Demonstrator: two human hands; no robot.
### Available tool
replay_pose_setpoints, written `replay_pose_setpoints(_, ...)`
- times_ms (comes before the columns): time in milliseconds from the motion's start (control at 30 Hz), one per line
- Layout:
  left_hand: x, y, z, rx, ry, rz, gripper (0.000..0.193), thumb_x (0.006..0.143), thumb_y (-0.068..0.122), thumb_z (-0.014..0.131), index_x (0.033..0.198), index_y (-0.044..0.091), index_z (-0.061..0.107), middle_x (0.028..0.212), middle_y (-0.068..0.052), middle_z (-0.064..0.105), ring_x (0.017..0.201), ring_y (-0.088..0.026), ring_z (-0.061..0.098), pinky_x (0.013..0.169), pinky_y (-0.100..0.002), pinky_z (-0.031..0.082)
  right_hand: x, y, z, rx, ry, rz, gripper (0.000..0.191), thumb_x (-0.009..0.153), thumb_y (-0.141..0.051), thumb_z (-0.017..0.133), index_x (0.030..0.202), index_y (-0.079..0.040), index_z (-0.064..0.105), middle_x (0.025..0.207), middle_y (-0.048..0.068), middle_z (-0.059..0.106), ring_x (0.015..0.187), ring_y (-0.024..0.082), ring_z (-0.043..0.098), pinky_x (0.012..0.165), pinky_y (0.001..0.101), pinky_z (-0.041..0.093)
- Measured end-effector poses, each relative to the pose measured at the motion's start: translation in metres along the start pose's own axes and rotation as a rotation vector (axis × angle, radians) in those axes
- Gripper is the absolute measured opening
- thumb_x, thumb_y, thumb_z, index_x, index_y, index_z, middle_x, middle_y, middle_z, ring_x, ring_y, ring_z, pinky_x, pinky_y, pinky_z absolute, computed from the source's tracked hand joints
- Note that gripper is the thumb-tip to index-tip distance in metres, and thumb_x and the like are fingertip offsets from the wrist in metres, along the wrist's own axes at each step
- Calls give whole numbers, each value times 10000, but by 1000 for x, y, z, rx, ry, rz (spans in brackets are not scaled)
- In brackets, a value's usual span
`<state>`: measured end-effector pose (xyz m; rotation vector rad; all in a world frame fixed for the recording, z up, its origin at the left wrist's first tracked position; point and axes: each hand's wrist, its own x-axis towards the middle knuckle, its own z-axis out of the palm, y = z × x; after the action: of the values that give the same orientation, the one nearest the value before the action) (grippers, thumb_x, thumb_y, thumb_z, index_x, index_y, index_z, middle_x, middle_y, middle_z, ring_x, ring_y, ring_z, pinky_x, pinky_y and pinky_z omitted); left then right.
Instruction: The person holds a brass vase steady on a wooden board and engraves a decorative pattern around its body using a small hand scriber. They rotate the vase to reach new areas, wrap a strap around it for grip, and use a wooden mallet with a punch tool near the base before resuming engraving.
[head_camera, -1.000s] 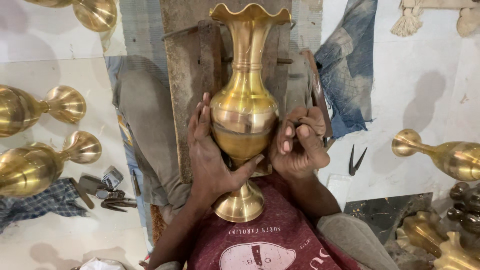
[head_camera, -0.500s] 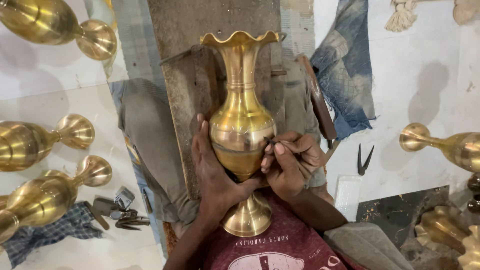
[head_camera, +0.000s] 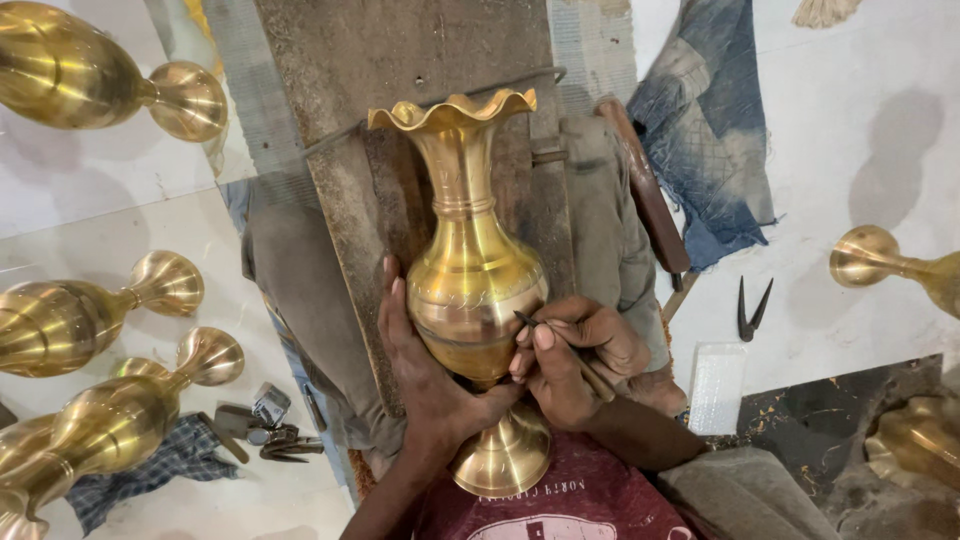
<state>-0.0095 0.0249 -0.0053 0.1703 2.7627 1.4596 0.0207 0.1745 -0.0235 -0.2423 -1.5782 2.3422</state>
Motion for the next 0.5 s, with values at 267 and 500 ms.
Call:
replay_pose_setpoints(267,1,-6,1,17,-19,31,1381,613,462,916,1616,52,59,1701,-284,153,1569,-481,265,1290,-610,278,-1,-2,2,-6,11,-23,79,1059,23,563,1042,29,487,987,222,677,703,145,703,576,283,634)
replay_pose_setpoints(500,-2,-7,-2,45,-20,42,1390,623,486,927,1620,74,50,1694,-277,147,1565,-476,267,1274,-643,289,0,-4,0,-133,-115,-93,74,1070,29,578,1063,12,506,989,212,686,730,157,720,621,297,654)
